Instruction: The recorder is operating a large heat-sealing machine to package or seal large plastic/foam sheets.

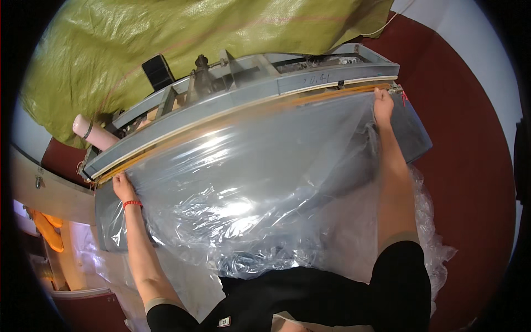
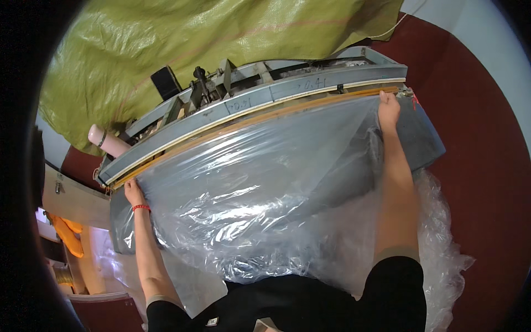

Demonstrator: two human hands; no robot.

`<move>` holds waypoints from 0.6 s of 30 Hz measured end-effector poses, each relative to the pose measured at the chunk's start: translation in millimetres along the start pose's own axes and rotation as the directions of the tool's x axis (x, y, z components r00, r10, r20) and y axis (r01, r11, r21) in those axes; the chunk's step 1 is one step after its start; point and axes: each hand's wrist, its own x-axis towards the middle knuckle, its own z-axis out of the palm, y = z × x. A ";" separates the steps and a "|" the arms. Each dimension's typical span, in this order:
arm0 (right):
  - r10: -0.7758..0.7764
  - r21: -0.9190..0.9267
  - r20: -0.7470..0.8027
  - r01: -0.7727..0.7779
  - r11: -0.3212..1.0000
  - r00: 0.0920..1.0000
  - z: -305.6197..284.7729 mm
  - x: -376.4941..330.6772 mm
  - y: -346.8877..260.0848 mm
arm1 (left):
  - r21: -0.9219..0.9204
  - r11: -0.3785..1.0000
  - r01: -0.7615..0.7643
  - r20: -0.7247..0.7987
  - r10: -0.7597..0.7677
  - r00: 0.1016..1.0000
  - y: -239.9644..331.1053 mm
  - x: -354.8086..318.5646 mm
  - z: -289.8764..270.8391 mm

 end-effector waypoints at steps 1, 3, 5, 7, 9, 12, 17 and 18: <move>0.009 0.148 0.002 -0.009 0.989 1.000 9.6 5.5 0.9 | -0.067 0.998 -0.011 0.013 0.012 1.000 -4.6 8.2 1.7; 0.019 0.304 0.025 -0.026 0.952 1.000 19.6 11.2 -1.8 | -0.152 0.987 -0.052 0.028 0.057 0.998 -5.7 14.2 11.3; 0.056 0.379 0.019 -0.059 0.924 0.998 24.0 8.9 -9.8 | -0.144 0.989 -0.035 0.020 0.039 0.999 -6.9 15.1 18.4; 0.093 0.457 0.014 -0.089 0.885 0.996 22.7 10.3 -7.9 | -0.100 0.995 -0.012 -0.009 0.011 1.000 4.9 13.1 21.0; 0.164 0.379 -0.079 -0.123 0.917 0.983 28.3 16.9 -1.1 | -0.080 0.996 -0.023 -0.034 0.020 0.999 7.2 13.6 20.9; 0.049 0.190 -0.220 -0.006 0.982 0.974 29.9 17.2 -1.4 | -0.084 0.996 -0.022 -0.077 0.015 0.997 5.5 15.9 15.8; 0.379 0.566 -0.022 -0.301 0.768 0.925 15.8 18.1 -8.9 | -0.223 0.970 0.098 -0.026 -0.107 0.994 19.9 9.5 14.5; 0.392 0.603 -0.022 -0.301 0.739 0.920 16.5 17.3 -10.9 | -0.220 0.970 0.099 -0.035 -0.109 0.993 18.2 8.2 13.3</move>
